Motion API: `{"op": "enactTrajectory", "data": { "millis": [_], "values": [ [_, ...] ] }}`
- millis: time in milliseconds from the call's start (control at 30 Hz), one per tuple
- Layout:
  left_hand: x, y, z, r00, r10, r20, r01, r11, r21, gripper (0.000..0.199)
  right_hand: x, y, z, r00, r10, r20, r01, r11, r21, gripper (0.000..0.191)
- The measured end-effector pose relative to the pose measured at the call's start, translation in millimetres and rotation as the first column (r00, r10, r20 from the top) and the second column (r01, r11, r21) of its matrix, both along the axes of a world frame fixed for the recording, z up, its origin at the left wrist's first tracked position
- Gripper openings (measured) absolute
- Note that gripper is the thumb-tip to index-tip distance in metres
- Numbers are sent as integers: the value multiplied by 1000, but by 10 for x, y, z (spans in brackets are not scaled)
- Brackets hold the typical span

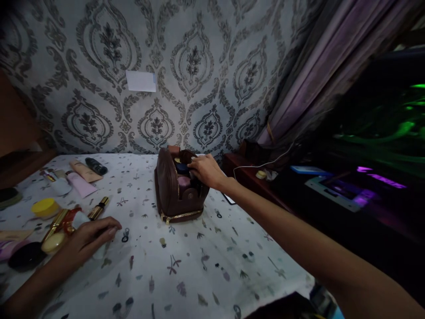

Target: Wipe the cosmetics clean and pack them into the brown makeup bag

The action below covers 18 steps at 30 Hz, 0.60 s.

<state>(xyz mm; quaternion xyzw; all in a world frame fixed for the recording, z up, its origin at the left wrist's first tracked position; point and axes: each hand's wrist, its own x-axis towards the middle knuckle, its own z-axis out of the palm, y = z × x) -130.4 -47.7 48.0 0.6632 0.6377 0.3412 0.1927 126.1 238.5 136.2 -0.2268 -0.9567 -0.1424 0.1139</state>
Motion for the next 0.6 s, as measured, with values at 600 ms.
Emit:
{"op": "enactTrajectory", "data": {
  "millis": [600],
  "values": [
    [-10,22,-24,1000,-16,-5,16,1000,-15,35,-21,35,-6,930,-52,-363,51,999,-11,24]
  ]
}}
